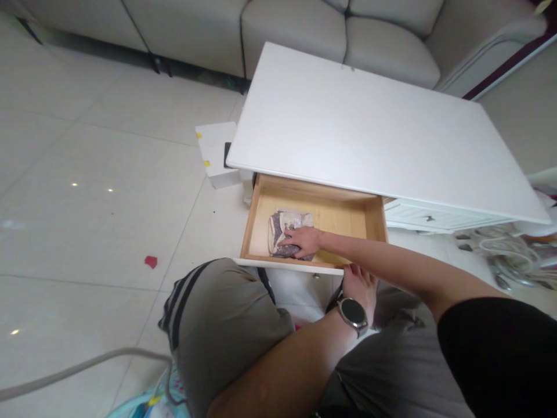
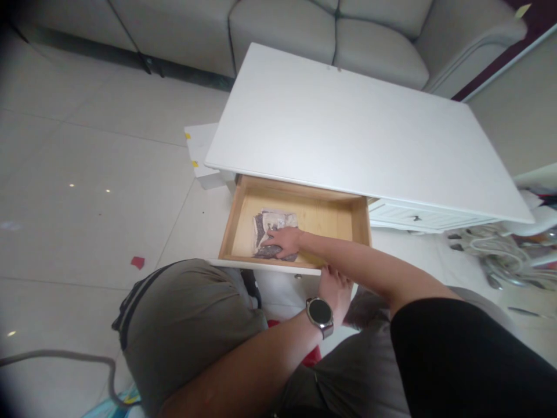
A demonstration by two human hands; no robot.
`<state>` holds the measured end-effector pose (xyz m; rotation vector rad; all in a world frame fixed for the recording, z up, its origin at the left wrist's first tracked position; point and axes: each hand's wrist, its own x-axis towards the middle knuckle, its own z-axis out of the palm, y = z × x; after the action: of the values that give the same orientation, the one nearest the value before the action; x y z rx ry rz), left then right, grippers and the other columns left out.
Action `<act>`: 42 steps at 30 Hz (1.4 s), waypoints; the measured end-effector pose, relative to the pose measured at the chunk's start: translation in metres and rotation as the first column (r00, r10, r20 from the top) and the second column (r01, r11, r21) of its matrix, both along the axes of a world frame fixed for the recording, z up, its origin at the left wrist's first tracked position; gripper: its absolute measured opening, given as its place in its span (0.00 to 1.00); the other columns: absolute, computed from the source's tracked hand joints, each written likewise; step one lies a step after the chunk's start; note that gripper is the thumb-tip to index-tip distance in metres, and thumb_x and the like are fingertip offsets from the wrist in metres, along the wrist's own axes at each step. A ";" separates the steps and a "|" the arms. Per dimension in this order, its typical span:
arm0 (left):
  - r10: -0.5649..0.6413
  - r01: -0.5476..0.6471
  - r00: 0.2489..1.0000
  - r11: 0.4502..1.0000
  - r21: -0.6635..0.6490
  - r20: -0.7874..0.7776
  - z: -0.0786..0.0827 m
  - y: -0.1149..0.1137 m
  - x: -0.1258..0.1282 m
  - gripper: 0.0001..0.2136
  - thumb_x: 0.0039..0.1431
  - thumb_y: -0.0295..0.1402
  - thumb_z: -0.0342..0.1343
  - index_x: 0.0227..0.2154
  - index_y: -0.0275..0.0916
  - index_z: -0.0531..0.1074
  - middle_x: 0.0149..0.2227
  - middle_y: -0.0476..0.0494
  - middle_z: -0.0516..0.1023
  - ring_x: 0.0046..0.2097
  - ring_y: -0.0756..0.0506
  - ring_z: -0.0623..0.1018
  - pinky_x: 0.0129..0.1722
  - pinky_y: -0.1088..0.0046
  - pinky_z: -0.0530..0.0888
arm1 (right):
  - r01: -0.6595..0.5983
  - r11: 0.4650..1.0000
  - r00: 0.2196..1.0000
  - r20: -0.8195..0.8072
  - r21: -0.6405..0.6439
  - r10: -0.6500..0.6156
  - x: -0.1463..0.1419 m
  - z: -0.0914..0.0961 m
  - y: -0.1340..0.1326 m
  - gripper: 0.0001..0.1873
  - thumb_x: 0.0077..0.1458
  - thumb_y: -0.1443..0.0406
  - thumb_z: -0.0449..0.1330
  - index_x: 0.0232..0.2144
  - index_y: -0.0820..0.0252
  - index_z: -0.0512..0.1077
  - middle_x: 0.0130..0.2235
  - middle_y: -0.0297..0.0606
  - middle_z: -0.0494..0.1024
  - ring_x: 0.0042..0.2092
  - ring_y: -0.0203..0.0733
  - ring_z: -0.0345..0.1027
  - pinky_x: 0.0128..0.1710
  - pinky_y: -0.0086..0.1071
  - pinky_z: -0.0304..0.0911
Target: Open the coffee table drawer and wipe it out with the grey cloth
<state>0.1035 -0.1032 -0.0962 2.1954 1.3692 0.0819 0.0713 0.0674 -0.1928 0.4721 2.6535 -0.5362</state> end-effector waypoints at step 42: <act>-0.096 0.095 0.995 0.989 0.110 0.005 -0.010 -0.001 -0.007 0.18 0.71 0.27 0.44 0.58 0.36 0.71 0.45 0.39 0.73 0.46 0.41 0.70 0.45 0.61 0.66 | 0.468 0.883 0.859 0.216 0.036 -0.464 0.172 -0.013 0.065 0.49 0.44 0.66 0.71 0.67 0.60 0.59 0.61 0.55 0.63 0.49 0.51 0.72 0.51 0.37 0.66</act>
<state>0.0963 -0.1045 -0.1060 2.3447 1.2797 0.1356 0.2438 0.1322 -0.2058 1.1184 2.3149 -0.6046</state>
